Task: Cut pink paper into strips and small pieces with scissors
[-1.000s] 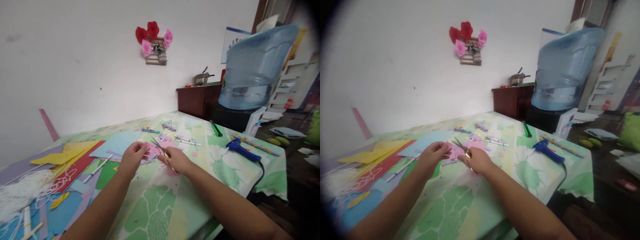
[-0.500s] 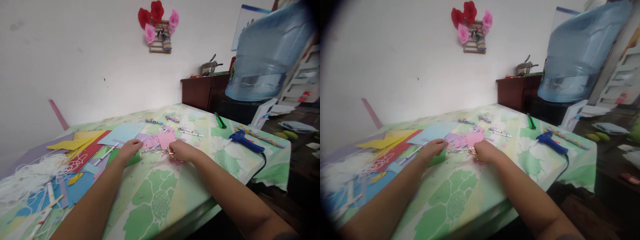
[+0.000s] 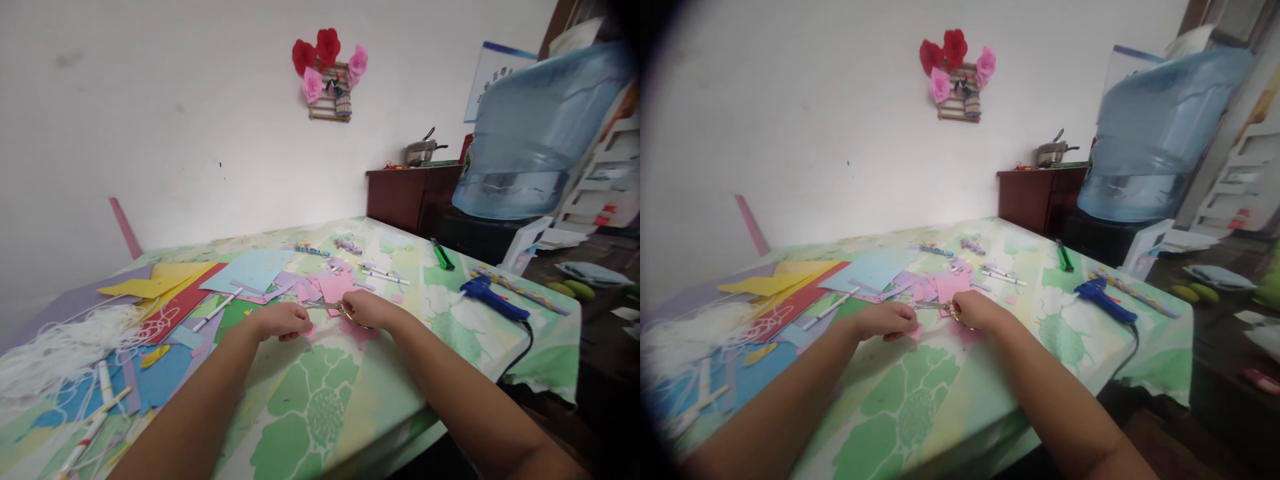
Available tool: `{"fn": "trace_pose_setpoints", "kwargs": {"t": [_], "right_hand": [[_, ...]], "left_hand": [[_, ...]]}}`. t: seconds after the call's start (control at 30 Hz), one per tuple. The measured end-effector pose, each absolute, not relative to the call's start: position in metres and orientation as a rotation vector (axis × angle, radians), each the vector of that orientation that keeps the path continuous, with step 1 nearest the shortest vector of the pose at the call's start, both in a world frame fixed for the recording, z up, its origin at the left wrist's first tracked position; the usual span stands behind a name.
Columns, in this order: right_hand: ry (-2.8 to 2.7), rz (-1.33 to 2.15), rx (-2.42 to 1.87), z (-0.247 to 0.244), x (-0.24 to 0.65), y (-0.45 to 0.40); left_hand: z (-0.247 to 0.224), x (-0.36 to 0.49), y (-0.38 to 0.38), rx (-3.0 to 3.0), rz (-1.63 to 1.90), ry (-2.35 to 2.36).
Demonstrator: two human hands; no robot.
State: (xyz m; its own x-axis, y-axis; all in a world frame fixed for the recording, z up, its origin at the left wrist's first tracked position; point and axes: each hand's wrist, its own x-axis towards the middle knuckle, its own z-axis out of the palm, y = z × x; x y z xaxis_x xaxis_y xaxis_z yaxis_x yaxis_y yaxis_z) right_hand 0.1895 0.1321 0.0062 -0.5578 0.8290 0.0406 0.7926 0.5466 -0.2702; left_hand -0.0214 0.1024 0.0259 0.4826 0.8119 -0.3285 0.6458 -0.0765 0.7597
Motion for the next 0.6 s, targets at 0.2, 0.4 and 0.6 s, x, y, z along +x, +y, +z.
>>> {"fn": "trace_pose_setpoints", "kwargs": {"t": [0.2, 0.4, 0.6], "right_hand": [[-2.658, 0.462, -1.417, 0.009, 0.196, 0.132], [-2.543, 0.458, -1.429, 0.007, 0.193, 0.135], [-2.408, 0.402, -1.389, 0.003, 0.188, 0.137]], "left_hand": [[0.024, -0.007, 0.097, 1.888, 0.018, 1.173], [0.026, 0.021, 0.081, 2.087, -0.163, 1.108], [0.022, 0.046, 0.062, 2.445, -0.075, 1.080]]}}
